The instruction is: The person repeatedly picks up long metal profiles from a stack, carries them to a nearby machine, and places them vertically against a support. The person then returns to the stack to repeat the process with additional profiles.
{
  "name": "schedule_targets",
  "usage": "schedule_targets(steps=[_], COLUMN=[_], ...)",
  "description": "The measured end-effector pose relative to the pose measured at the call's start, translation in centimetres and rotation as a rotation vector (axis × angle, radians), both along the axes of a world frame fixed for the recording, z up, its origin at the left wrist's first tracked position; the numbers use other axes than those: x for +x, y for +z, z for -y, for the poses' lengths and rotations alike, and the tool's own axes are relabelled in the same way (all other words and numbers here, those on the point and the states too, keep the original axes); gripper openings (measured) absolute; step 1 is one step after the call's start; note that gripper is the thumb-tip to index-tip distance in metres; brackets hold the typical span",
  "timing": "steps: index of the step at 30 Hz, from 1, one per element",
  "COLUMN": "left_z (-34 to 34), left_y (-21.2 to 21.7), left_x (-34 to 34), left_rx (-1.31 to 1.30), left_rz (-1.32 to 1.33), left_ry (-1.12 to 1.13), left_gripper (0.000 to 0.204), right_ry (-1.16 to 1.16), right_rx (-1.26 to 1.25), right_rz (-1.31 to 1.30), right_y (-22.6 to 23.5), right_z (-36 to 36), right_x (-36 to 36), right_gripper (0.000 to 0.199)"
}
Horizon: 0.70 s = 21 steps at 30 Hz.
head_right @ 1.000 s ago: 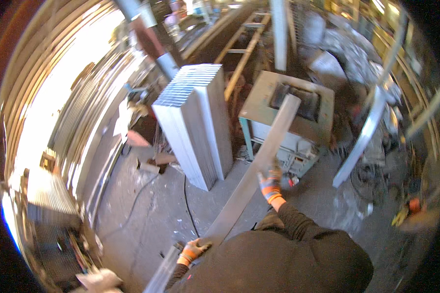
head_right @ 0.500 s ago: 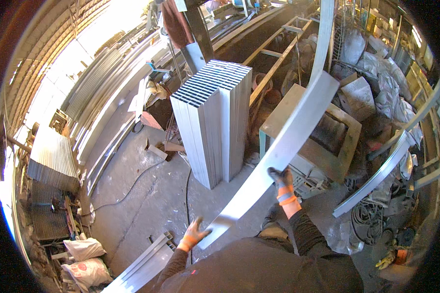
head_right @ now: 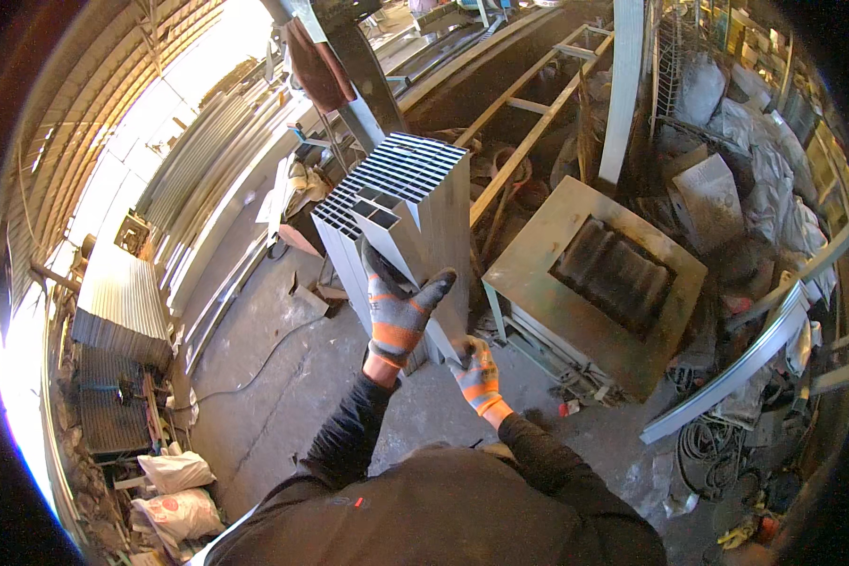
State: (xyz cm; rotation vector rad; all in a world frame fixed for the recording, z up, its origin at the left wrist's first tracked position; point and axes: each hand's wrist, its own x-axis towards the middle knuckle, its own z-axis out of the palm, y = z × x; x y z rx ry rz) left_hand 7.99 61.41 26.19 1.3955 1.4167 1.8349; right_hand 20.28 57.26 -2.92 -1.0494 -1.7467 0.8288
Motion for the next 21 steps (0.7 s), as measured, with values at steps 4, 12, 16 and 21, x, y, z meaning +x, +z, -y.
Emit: schedule_targets(steps=[4,12,16,21], left_z=[-2.9,-8.8,-13.6,-17.1], left_y=[-3.6,-15.2,-22.2,-28.2], left_x=[-3.5,-17.7,-24.3,-29.3], left_rx=[-0.071,-0.256,-0.139,-0.196], left_rz=[-0.056,-0.264,-0.123,-0.182], left_ry=[0.015,0.037,-0.070,-0.029], left_gripper=[0.101,0.102,0.105,0.107], right_ry=[0.051,0.105,-0.326,-0.719], right_rx=[0.027,-0.450,-0.849,-0.859], right_rz=[0.186,0.317,0.480,0.548], right_y=[-2.5,-11.1,-13.3,-16.4], right_z=[-2.6,-1.7,4.6,17.2], right_x=[-1.3,8.2,17.0,24.3], right_gripper=[0.076,0.073,0.076,0.062])
